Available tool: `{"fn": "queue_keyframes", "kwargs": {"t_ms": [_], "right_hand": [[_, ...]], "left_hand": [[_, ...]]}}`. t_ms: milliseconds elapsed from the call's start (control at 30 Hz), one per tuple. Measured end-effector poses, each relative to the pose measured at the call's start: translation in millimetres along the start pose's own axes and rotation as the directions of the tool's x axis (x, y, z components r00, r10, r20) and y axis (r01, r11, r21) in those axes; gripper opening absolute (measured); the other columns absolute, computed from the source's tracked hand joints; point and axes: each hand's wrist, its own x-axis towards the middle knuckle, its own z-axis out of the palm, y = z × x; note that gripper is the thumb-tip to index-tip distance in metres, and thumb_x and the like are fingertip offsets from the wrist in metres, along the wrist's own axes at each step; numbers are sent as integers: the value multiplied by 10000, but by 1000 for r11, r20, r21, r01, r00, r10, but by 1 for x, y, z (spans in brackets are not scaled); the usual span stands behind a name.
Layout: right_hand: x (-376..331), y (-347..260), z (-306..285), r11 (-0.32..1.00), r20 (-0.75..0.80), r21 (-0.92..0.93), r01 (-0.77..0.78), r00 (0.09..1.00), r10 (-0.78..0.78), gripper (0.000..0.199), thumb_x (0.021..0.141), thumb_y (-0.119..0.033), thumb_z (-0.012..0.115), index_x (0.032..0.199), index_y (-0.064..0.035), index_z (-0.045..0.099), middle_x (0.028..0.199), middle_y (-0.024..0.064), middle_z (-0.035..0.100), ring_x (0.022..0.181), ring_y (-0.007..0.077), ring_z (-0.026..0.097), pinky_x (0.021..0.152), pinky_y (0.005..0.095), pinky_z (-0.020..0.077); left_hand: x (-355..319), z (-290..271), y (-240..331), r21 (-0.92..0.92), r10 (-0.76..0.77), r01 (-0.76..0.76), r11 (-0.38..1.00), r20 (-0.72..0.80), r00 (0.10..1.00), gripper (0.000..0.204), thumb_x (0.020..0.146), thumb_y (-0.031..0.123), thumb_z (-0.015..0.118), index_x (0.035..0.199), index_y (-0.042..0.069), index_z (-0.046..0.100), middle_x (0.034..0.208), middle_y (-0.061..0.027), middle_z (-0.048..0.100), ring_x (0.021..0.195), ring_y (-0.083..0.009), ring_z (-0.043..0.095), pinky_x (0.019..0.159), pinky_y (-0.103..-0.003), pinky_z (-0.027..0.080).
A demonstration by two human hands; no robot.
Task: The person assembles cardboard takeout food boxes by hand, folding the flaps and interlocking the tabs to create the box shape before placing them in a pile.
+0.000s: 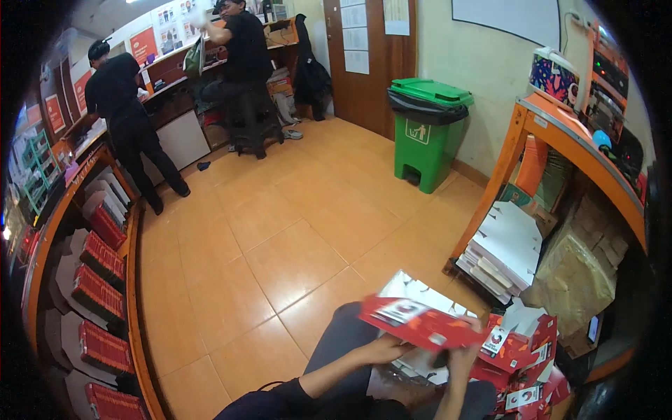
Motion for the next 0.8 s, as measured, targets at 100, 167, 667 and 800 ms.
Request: {"fn": "queue_keyframes", "kwargs": {"t_ms": [100, 167, 667, 800], "right_hand": [[-20, -34, -41, 763, -496, -624, -168, 840, -221, 481, 719, -93, 770, 1158, -19, 588, 1068, 113, 529, 1053, 286, 507, 928, 417, 407], [-19, -72, -44, 591, -599, -717, -369, 759, -253, 577, 717, -130, 786, 1253, -69, 583, 1055, 137, 498, 1076, 339, 470, 970, 442, 366], [-25, 172, 184, 429, 129, -871, -238, 733, 668, 936, 730, -619, 687, 1393, -45, 359, 1424, 351, 266, 1324, 531, 280, 968, 662, 370], [-26, 199, 173, 514, 128, -818, -259, 789, 601, 880, 707, -582, 731, 1336, -40, 439, 1400, 340, 305, 1326, 503, 278, 951, 612, 406]], "left_hand": [[9, -18, 14, -249, -31, 29, 968, -5, 1000, 370, 1018, 223, 470, 1350, 68, 520, 1160, -124, 585, 1130, -223, 542, 988, -354, 415], [5, -21, -4, -225, -96, 70, 972, -105, 990, 325, 1000, 171, 497, 1300, 71, 572, 1082, -91, 597, 1047, -166, 570, 936, -305, 438], [-38, -21, -99, -112, -368, 351, 930, -274, 888, 250, 915, 173, 578, 1123, 95, 693, 976, -78, 699, 888, -142, 629, 793, -302, 495], [-34, -21, -109, -161, -378, 346, 924, -271, 885, 256, 904, 163, 569, 1114, 80, 690, 943, -96, 696, 869, -157, 643, 781, -306, 509]]}}
